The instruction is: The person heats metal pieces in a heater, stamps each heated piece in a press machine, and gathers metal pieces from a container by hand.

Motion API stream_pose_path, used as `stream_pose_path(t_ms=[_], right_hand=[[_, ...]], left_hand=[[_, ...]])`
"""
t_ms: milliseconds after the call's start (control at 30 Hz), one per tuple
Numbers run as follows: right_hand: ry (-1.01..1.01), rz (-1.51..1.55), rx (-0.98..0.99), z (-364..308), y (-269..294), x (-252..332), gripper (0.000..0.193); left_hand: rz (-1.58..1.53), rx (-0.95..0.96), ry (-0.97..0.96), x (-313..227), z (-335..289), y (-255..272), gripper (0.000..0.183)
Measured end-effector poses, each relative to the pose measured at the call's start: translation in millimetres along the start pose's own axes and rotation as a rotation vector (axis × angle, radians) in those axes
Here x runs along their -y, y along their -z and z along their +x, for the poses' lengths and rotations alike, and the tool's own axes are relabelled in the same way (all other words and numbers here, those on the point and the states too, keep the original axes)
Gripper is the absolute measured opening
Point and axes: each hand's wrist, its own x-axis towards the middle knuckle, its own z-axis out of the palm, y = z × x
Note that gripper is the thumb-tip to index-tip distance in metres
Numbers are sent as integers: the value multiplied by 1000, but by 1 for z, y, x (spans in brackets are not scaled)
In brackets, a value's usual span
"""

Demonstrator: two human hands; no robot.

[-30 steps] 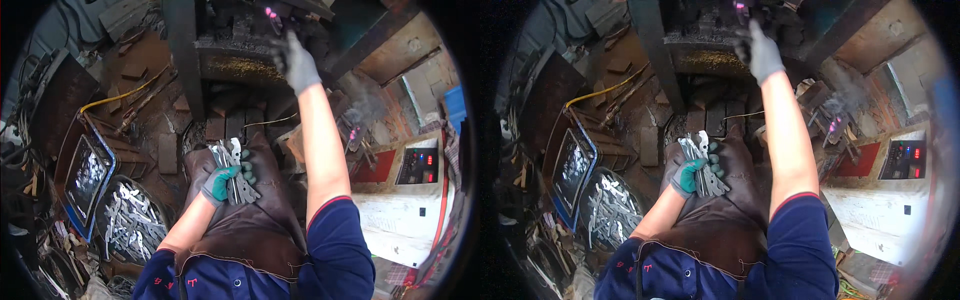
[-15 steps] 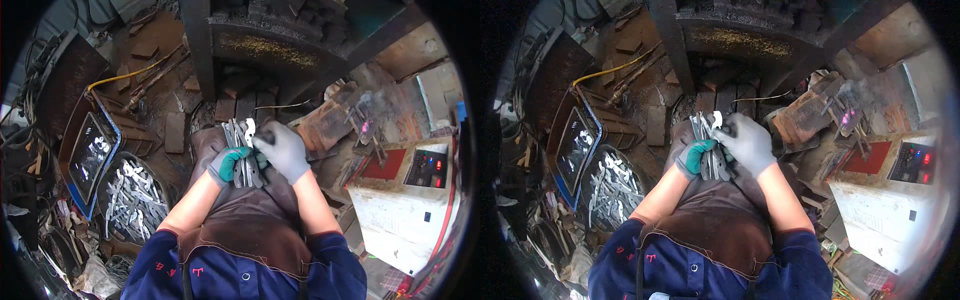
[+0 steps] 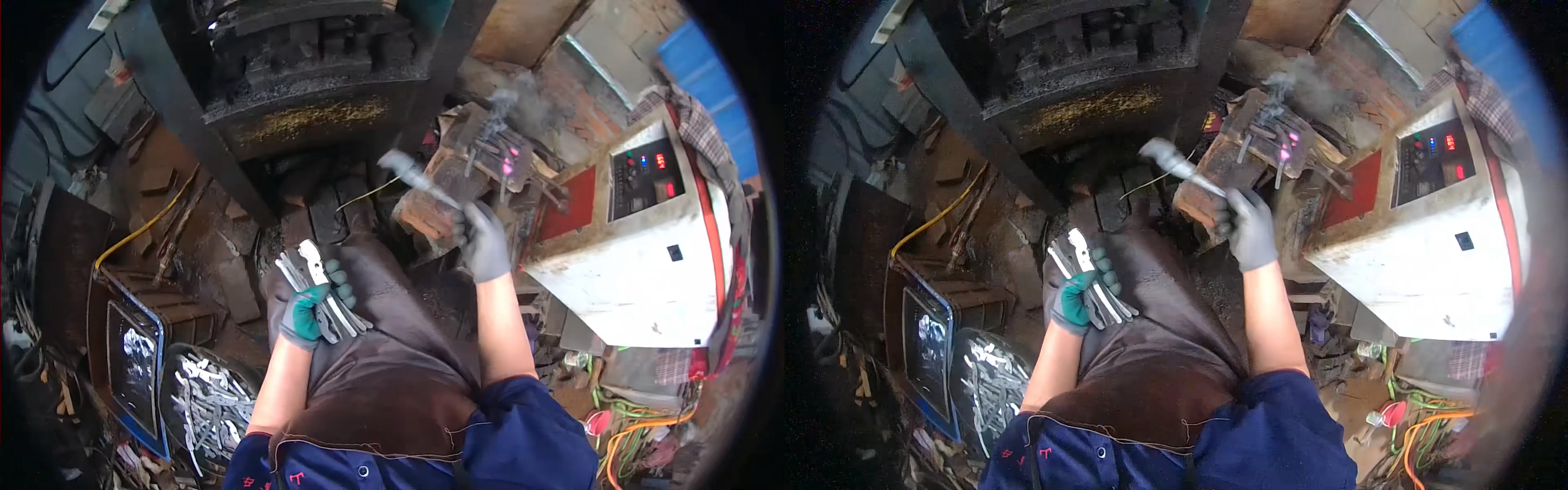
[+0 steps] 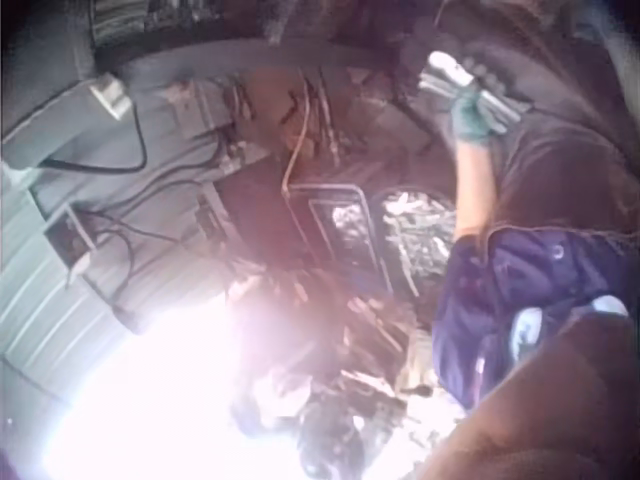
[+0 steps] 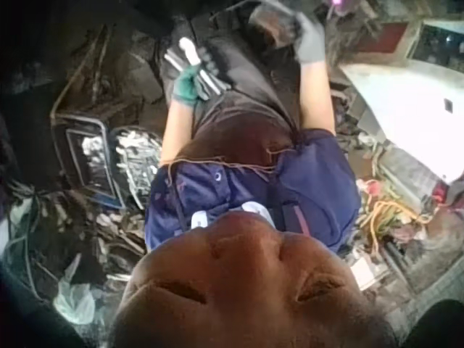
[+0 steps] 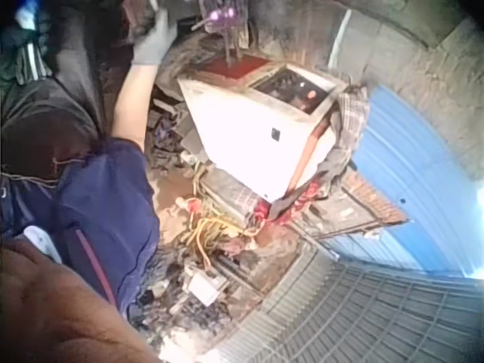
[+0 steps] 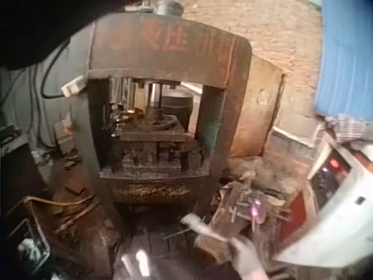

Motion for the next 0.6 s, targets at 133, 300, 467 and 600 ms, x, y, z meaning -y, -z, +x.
stream_pose_path(t_ms=[133, 300, 467, 600], right_hand=[[54, 244, -177, -9, 48, -26, 23], [28, 435, -152, 9, 64, -50, 25], [24, 425, -195, 48, 65, -56, 22], [45, 450, -294, 87, 65, -55, 22]], left_hand=[[9, -8, 14, 3, 6, -1, 48], [13, 33, 24, 6, 9, -3, 48], [1, 34, 20, 6, 9, -2, 47], [8, 21, 29, 7, 11, -3, 47]])
